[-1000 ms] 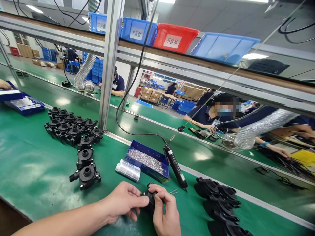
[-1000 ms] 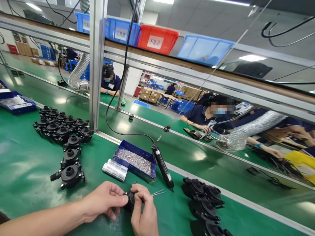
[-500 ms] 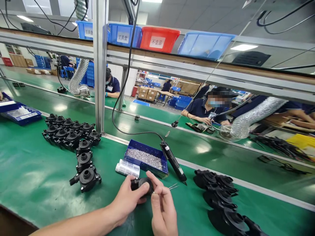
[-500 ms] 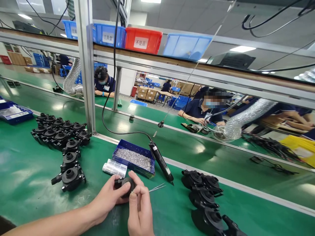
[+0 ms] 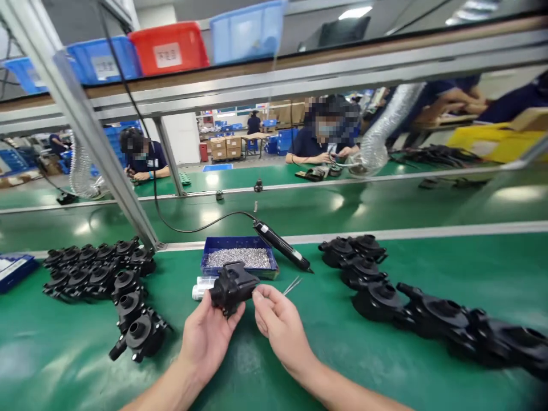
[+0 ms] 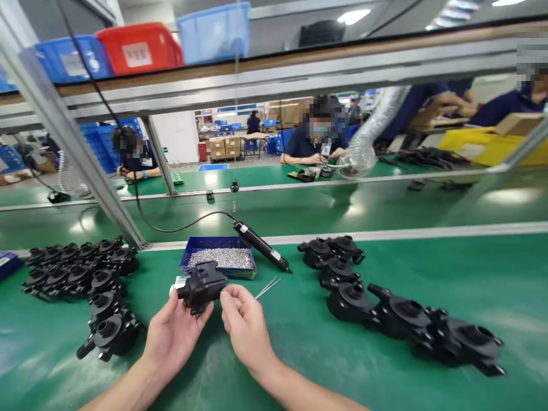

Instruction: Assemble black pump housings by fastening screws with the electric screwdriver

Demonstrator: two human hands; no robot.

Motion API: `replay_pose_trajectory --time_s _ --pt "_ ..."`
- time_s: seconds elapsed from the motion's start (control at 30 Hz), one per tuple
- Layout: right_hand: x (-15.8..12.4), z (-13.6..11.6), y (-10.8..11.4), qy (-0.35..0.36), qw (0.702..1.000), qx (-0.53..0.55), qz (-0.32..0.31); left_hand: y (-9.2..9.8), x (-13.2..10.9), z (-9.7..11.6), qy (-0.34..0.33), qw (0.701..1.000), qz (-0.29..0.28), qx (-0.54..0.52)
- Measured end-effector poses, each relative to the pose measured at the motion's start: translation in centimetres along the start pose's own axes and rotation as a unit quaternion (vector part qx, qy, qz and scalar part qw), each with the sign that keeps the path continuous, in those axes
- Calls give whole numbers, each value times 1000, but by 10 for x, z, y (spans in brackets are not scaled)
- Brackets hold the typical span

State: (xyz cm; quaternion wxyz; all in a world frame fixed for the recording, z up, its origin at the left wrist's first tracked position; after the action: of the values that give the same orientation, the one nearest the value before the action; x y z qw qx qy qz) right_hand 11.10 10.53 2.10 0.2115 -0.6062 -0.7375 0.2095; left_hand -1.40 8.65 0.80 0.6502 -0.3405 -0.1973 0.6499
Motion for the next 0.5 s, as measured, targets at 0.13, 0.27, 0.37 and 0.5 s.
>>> replay_pose_trajectory --time_s 0.13,0.27,0.37,0.5 --pt "2 -4 -4 13 999 42 -21 -3 2 -12 7 999 -35 30" --pt "0 -5 -9 8 996 85 -35 -2 3 -16 10 999 -27 38" --pt "-1 -11 -11 10 996 83 -37 -1 3 -15 8 999 -9 38" --pt "-3 -17 -11 18 996 78 -37 -3 2 -14 3 999 -5 53"
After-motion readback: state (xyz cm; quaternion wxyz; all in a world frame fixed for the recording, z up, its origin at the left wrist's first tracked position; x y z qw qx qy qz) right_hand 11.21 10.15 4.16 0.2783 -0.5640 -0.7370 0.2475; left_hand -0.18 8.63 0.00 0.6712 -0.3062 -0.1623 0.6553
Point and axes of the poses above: each hand's wrist, its own x-axis towards the middle knuckle, its own y-axis out of the back of the hand, z = x × y, the point moved 10 cm from there along x, towards the middle knuckle, and after that the axes turned 14 degrees about x, right-handed, at the moved point
